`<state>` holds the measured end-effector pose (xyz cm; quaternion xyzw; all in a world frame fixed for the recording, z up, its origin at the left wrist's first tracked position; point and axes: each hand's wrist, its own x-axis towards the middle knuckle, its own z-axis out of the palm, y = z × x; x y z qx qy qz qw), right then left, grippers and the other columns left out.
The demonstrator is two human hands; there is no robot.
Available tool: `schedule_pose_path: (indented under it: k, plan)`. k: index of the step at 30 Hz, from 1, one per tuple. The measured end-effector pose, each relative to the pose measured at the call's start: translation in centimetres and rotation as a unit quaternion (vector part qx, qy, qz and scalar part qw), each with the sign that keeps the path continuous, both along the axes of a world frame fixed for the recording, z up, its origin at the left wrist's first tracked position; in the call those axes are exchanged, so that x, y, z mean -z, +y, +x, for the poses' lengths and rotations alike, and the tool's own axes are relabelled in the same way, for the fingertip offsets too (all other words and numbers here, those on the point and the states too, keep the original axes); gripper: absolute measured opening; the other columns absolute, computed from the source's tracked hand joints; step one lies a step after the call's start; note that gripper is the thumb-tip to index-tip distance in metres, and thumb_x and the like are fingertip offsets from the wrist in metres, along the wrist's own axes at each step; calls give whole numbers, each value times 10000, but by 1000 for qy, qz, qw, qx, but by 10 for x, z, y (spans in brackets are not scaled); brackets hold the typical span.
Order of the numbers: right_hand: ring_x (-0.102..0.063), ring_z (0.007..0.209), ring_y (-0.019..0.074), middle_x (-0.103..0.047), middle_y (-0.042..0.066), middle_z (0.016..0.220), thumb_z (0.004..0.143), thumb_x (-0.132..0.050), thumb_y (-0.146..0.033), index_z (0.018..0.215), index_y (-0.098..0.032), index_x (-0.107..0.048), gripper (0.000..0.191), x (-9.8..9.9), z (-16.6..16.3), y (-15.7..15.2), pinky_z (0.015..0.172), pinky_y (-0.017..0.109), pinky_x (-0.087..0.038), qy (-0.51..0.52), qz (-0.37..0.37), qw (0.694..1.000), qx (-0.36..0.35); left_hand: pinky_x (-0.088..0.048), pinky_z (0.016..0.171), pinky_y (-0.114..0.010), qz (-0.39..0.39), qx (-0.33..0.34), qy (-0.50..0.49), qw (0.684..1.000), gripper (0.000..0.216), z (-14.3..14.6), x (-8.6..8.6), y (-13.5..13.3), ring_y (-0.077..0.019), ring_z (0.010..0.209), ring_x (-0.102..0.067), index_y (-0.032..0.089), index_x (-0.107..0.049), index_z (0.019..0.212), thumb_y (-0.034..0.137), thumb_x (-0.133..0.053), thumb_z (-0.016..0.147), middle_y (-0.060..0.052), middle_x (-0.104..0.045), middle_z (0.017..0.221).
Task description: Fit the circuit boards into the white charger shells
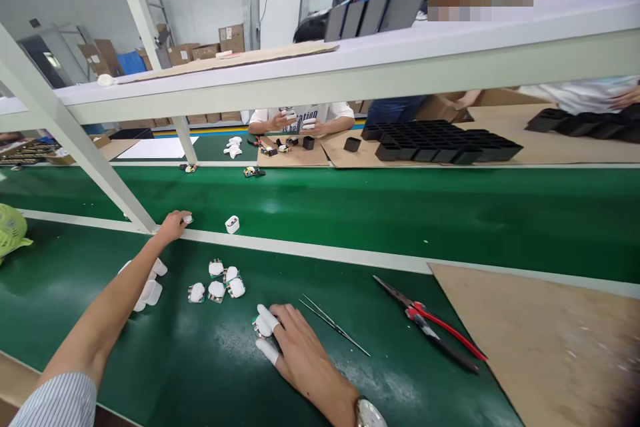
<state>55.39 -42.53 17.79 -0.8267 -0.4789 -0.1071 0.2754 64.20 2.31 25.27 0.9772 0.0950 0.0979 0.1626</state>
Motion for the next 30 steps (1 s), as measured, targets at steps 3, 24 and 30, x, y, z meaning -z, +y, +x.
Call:
schedule_pose_path:
  k: [3,24,30]
  plan:
    - [-640,1050,310,-646,148,1284,988,-634,-246,1101,-200,-691,135,8,0,-1,850,496,-626,-32,-19,999,9,-547,946,-417,1,32,17,999,320,-17,3,-14,-258,937,-692,176,-722,1165,342,-645,902,-107,-731,1011]
    - [-592,1200,320,-635,170,1341,1008,-528,-126,1485,-160,-499,479,1,-4,-6,1002,520,-587,-26,-61,997,-49,-518,994,-621,100,90,-71,988,315,-228,-4,-52,-421,1279,-575,233,-713,812,433,-551,994,-155,-658,1297]
    - [-666,1045,276,-671,142,1217,1045,-528,-200,1481,-202,-441,445,-11,-1,-5,879,466,-631,16,22,999,-24,-550,1019,-344,-126,292,-19,948,94,-188,3,-167,-238,1165,-659,222,-651,1038,193,-590,973,-92,-619,1312]
